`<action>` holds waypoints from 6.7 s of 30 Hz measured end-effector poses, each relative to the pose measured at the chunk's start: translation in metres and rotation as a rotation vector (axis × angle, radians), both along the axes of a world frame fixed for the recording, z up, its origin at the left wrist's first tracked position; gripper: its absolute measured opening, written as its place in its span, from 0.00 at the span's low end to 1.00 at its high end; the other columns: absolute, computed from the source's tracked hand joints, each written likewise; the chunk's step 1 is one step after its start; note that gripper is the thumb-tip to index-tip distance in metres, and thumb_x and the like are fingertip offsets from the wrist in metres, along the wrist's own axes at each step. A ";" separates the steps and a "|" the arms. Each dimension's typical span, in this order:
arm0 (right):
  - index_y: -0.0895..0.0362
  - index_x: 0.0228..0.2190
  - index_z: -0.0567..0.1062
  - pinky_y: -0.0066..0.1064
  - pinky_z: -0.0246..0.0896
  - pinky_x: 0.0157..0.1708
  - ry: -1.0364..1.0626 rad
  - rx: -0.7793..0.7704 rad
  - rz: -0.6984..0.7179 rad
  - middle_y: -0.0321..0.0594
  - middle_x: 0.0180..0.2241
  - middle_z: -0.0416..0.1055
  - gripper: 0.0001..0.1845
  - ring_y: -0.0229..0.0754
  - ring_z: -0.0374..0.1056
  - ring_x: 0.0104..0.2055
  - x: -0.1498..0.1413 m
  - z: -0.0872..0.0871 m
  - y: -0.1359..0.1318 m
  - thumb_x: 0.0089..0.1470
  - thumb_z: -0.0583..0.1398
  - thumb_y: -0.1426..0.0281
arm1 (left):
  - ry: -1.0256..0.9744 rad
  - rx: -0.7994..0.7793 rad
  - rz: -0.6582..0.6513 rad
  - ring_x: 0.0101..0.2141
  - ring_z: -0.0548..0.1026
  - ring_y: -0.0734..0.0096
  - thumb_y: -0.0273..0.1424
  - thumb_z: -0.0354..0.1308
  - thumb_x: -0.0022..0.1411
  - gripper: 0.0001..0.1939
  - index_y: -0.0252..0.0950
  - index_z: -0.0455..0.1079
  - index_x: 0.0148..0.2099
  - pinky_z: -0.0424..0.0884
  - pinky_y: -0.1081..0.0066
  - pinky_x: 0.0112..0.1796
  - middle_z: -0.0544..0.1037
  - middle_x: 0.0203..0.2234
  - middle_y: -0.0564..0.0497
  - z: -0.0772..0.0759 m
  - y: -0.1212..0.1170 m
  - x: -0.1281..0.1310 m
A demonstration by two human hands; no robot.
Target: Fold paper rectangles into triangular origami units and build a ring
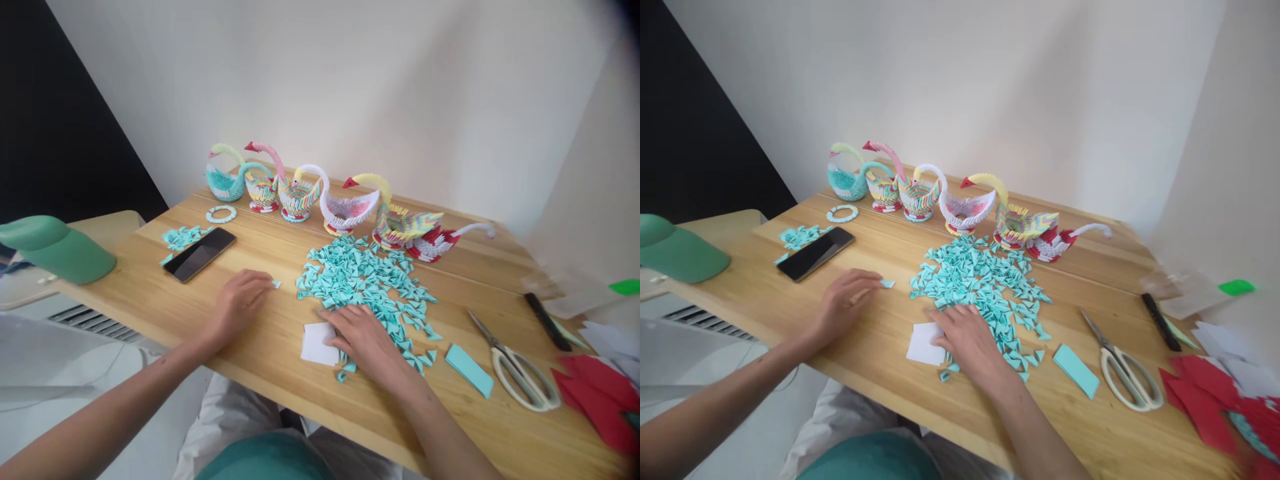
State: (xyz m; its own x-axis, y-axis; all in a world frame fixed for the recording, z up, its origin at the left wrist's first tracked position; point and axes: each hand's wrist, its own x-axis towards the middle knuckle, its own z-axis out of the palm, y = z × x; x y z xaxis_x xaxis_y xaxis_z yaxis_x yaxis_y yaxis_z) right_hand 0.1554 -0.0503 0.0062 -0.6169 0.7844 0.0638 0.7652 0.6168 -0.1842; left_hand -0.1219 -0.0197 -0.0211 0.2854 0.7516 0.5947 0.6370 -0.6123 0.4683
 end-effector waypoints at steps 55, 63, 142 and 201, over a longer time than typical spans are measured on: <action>0.54 0.34 0.73 0.32 0.64 0.36 0.796 0.046 -0.267 0.40 0.34 0.72 0.03 0.41 0.67 0.35 0.012 0.005 0.006 0.55 0.59 0.70 | -0.477 -0.714 -0.387 0.24 0.70 0.75 0.32 0.58 0.57 0.07 0.34 0.65 0.31 0.66 0.75 0.26 0.72 0.21 0.53 0.017 0.008 0.098; 0.54 0.32 0.73 0.28 0.65 0.33 0.761 -0.035 -0.296 0.36 0.28 0.73 0.05 0.38 0.69 0.30 0.012 0.006 0.004 0.57 0.57 0.69 | -0.698 -1.104 -0.618 0.20 0.73 0.74 0.46 0.58 0.58 0.19 0.35 0.62 0.38 0.69 0.74 0.25 0.75 0.22 0.52 0.010 0.010 0.094; 0.56 0.36 0.78 0.28 0.65 0.29 0.926 -0.244 -0.469 0.36 0.25 0.72 0.10 0.38 0.68 0.28 0.005 -0.004 0.007 0.53 0.60 0.66 | -0.487 -0.891 -0.358 0.16 0.69 0.76 0.41 0.58 0.58 0.16 0.32 0.68 0.27 0.65 0.77 0.20 0.74 0.18 0.52 0.006 0.009 0.095; 0.53 0.30 0.74 0.34 0.63 0.41 0.753 0.007 -0.162 0.40 0.37 0.74 0.04 0.42 0.70 0.41 0.013 0.005 0.008 0.57 0.59 0.72 | -0.122 -0.681 -0.482 0.20 0.58 0.79 0.29 0.53 0.60 0.14 0.32 0.65 0.22 0.51 0.78 0.23 0.59 0.15 0.58 0.017 0.017 0.100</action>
State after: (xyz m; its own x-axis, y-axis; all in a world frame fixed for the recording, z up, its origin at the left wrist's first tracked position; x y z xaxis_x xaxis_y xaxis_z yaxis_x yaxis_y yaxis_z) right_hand 0.1682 -0.0422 0.0108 -0.2821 0.8595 0.4262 0.5159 0.5105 -0.6879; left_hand -0.0216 -0.0031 -0.0038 0.6304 0.7694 0.1029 0.2994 -0.3634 0.8822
